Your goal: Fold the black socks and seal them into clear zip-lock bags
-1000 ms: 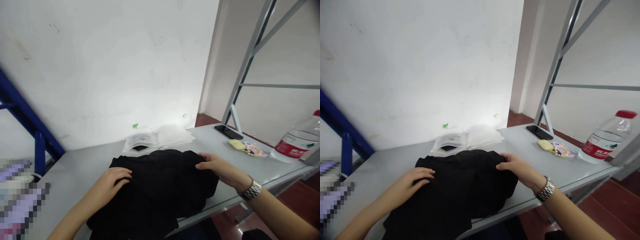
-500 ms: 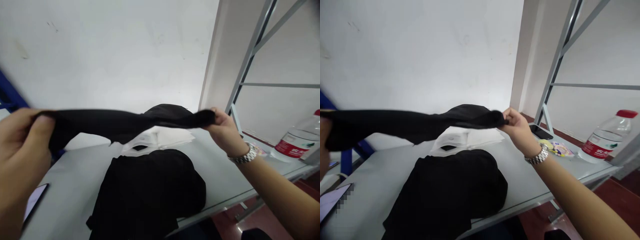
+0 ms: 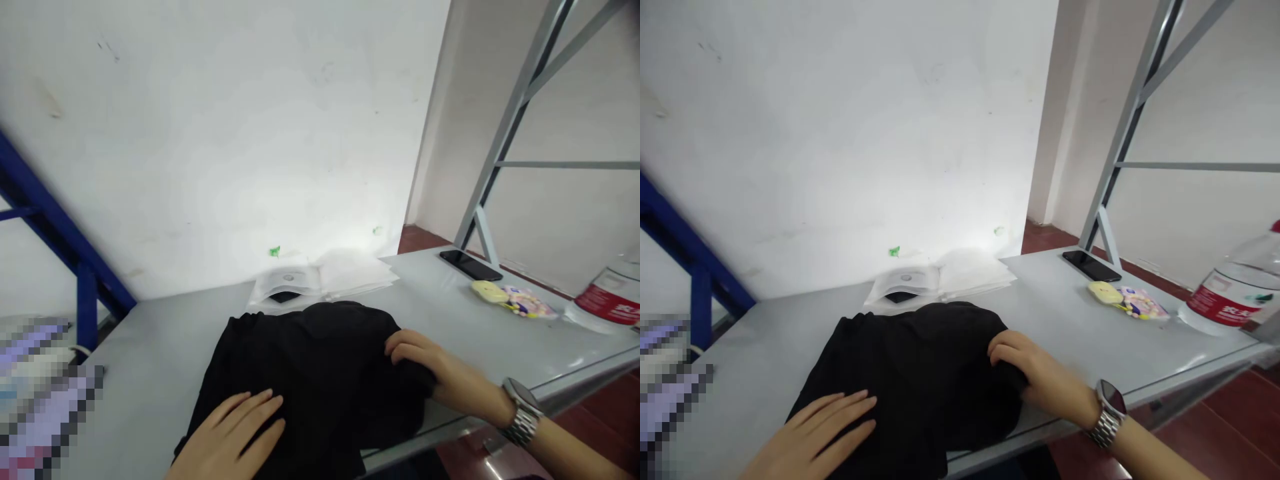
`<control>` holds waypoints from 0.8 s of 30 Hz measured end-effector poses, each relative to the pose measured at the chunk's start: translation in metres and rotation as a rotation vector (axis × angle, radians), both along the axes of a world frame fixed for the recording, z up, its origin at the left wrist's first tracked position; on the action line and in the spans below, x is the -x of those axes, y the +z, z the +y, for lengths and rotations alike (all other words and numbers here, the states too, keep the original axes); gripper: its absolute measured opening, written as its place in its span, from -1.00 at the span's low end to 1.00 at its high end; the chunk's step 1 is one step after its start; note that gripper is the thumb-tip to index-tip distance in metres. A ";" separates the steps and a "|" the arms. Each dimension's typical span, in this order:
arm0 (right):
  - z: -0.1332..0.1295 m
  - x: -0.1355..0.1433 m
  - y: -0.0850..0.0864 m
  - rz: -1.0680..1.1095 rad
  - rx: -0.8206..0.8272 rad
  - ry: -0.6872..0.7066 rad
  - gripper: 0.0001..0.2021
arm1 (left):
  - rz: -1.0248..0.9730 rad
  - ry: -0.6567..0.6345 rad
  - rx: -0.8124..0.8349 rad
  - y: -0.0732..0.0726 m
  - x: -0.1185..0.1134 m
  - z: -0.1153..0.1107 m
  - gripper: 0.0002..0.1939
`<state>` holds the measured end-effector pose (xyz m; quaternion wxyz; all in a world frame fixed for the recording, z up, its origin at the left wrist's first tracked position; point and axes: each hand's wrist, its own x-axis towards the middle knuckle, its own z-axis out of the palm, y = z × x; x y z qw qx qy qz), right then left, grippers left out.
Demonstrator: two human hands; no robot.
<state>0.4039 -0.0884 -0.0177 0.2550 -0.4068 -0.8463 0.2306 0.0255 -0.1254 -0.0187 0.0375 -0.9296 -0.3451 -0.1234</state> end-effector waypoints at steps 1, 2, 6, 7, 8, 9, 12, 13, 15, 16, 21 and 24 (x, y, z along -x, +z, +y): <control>0.003 0.000 0.002 0.030 0.009 0.006 -0.59 | -0.078 0.059 0.047 0.008 -0.007 0.004 -0.50; 0.005 0.000 0.004 0.065 0.021 -0.001 -0.63 | -0.175 0.168 0.096 0.017 -0.013 0.009 -0.57; 0.012 -0.004 0.023 0.233 0.015 -0.156 -0.85 | -0.530 0.590 0.270 0.066 -0.019 0.032 -0.68; 0.014 -0.004 0.033 0.265 -0.014 -0.204 -0.85 | -0.561 0.592 0.322 0.083 -0.016 0.036 -0.72; 0.015 -0.004 0.045 0.293 -0.053 -0.248 -0.84 | -0.559 0.576 0.393 0.100 -0.012 0.040 -0.77; 0.018 -0.002 0.059 0.317 -0.095 -0.287 -0.83 | -0.535 0.557 0.478 0.117 -0.006 0.044 -0.82; 0.034 0.014 0.100 0.398 -0.154 -0.349 -0.77 | -0.442 0.564 0.684 0.163 0.015 0.060 -0.81; 0.043 0.022 0.110 0.429 -0.131 -0.332 -0.75 | -0.454 0.608 0.674 0.175 0.021 0.068 -0.78; 0.068 0.039 0.122 0.473 -0.033 -0.272 -0.73 | -0.527 0.732 0.481 0.194 0.029 0.086 -0.68; 0.082 0.047 0.125 0.496 0.022 -0.249 -0.73 | -0.548 0.782 0.429 0.201 0.030 0.095 -0.62; 0.129 0.066 0.127 0.777 0.046 -0.177 -0.77 | -0.486 0.960 0.307 0.233 0.018 0.107 -0.40; 0.116 0.053 0.127 0.735 -0.039 -0.160 -0.77 | -0.249 0.957 0.122 0.225 0.005 0.079 -0.48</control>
